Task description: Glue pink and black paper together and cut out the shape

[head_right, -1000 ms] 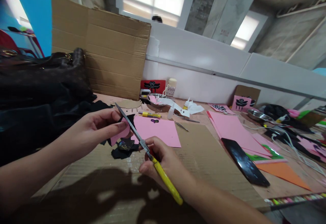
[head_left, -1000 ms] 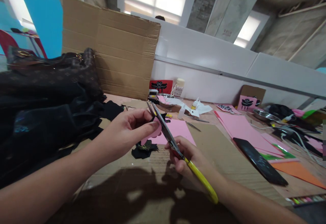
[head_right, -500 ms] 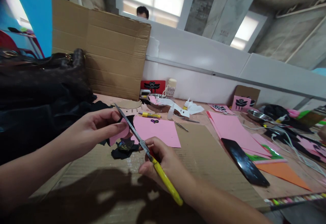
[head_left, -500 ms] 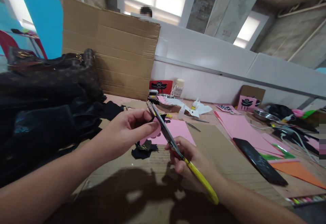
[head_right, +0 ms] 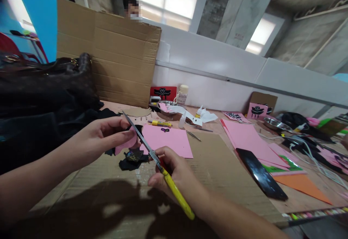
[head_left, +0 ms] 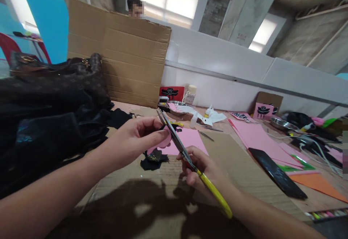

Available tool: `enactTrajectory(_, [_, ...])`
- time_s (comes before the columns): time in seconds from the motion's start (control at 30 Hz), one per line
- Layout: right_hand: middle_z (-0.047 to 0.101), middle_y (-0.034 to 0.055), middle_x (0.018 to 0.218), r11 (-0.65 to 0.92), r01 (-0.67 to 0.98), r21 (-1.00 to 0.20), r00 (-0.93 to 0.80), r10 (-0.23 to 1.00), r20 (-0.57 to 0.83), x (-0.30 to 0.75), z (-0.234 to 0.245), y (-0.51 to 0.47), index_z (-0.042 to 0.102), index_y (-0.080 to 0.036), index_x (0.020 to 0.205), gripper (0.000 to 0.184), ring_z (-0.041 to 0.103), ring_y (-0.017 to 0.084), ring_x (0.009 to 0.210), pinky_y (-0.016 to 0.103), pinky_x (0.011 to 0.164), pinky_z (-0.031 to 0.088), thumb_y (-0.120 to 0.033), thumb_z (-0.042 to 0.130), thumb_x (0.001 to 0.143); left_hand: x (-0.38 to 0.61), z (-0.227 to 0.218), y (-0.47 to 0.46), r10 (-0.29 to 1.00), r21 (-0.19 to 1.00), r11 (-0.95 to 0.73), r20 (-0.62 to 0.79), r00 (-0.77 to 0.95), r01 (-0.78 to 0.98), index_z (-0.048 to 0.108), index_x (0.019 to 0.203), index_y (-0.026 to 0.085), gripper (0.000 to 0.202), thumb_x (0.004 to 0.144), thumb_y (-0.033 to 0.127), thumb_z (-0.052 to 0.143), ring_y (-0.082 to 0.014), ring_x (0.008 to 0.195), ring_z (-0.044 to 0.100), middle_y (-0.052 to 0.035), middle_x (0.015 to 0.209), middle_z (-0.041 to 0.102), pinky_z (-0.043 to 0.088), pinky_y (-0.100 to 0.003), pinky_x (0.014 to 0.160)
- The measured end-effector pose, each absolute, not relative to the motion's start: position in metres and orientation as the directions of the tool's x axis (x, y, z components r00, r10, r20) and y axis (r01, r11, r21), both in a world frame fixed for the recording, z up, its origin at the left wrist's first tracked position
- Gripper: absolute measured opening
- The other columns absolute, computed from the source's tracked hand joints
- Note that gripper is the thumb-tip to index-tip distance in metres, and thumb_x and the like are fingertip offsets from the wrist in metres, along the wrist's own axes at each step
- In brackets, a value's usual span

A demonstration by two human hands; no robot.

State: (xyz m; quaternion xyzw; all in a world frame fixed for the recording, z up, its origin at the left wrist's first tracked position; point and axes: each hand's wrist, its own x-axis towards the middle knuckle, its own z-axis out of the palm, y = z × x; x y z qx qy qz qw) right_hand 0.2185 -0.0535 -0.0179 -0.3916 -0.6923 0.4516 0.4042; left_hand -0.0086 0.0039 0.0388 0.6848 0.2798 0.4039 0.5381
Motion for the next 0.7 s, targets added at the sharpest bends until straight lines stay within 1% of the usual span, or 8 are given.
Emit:
enactTrajectory(0.07, [0.044, -0.0043, 0.074, 0.285, 0.173, -0.943, -0.362, 0.909, 0.208, 0.2179, -0.0175, -0.0539, 0.055, -0.019, 0.101, 0.062, 0.034, 0.01, 0.061, 0.023, 0.053, 0.029, -0.073, 0.07, 0.076, -0.0087, 0.0408, 0.0029, 0.81, 0.946, -0.32, 0.297, 0.505, -0.044, 0.067, 0.076, 0.018, 0.026, 0.09, 0.04, 0.066, -0.0099, 0.067, 0.055, 0.0007, 0.076, 0.069, 0.04, -0.019, 0.057])
enactTrajectory(0.13, [0.045, -0.0034, 0.076, 0.286, 0.183, -0.941, -0.377, 0.904, 0.202, 0.2172, -0.0153, -0.0543, 0.055, -0.018, 0.102, 0.064, 0.036, 0.011, 0.063, 0.023, 0.055, 0.031, -0.076, 0.066, 0.078, -0.0091, 0.0414, 0.0016, 0.811, 0.928, -0.372, 0.342, 0.475, -0.032, 0.066, 0.073, 0.018, 0.026, 0.091, 0.038, 0.065, -0.0091, 0.065, 0.052, 0.0022, 0.073, 0.065, 0.039, -0.018, 0.057])
enactTrajectory(0.27, [0.045, -0.0024, 0.078, 0.325, 0.198, -0.925, -0.44, 0.873, 0.213, 0.2166, -0.0095, -0.0555, 0.053, -0.018, 0.107, 0.062, 0.037, 0.011, 0.064, 0.024, 0.057, 0.033, -0.075, 0.057, 0.085, -0.0093, 0.041, -0.0008, 0.816, 0.903, -0.429, 0.389, 0.427, -0.004, 0.064, 0.072, 0.019, 0.023, 0.09, 0.033, 0.065, -0.0074, 0.058, 0.044, 0.0055, 0.067, 0.055, 0.034, -0.018, 0.05])
enactTrajectory(0.4, [0.044, -0.0014, 0.081, 0.347, 0.2, -0.916, -0.45, 0.863, 0.229, 0.2169, -0.0081, -0.0555, 0.052, -0.017, 0.108, 0.062, 0.036, 0.012, 0.066, 0.025, 0.057, 0.034, -0.075, 0.054, 0.087, -0.008, 0.042, -0.0017, 0.804, 0.873, -0.486, 0.432, 0.409, 0.032, 0.064, 0.073, 0.019, 0.018, 0.09, 0.026, 0.062, -0.0071, 0.055, 0.042, 0.0063, 0.065, 0.054, 0.032, -0.018, 0.047])
enactTrajectory(0.6, [0.045, -0.0014, 0.082, 0.335, 0.206, -0.919, -0.442, 0.87, 0.218, 0.217, -0.0122, -0.0539, 0.052, -0.019, 0.109, 0.06, 0.037, 0.013, 0.068, 0.025, 0.058, 0.034, -0.074, 0.056, 0.086, -0.0055, 0.0409, -0.0022, 0.801, 0.856, -0.509, 0.436, 0.41, 0.086, 0.062, 0.07, 0.018, 0.022, 0.089, 0.029, 0.061, -0.0081, 0.058, 0.043, 0.0049, 0.066, 0.054, 0.034, -0.019, 0.051])
enactTrajectory(0.7, [0.045, -0.0012, 0.083, 0.344, 0.215, -0.914, -0.438, 0.87, 0.225, 0.2171, -0.0129, -0.0542, 0.053, -0.019, 0.11, 0.061, 0.038, 0.013, 0.068, 0.026, 0.059, 0.035, -0.075, 0.055, 0.087, -0.0046, 0.0391, -0.0033, 0.795, 0.837, -0.535, 0.452, 0.406, 0.115, 0.061, 0.068, 0.018, 0.023, 0.089, 0.029, 0.06, -0.0087, 0.058, 0.043, 0.0043, 0.066, 0.054, 0.034, -0.02, 0.051])
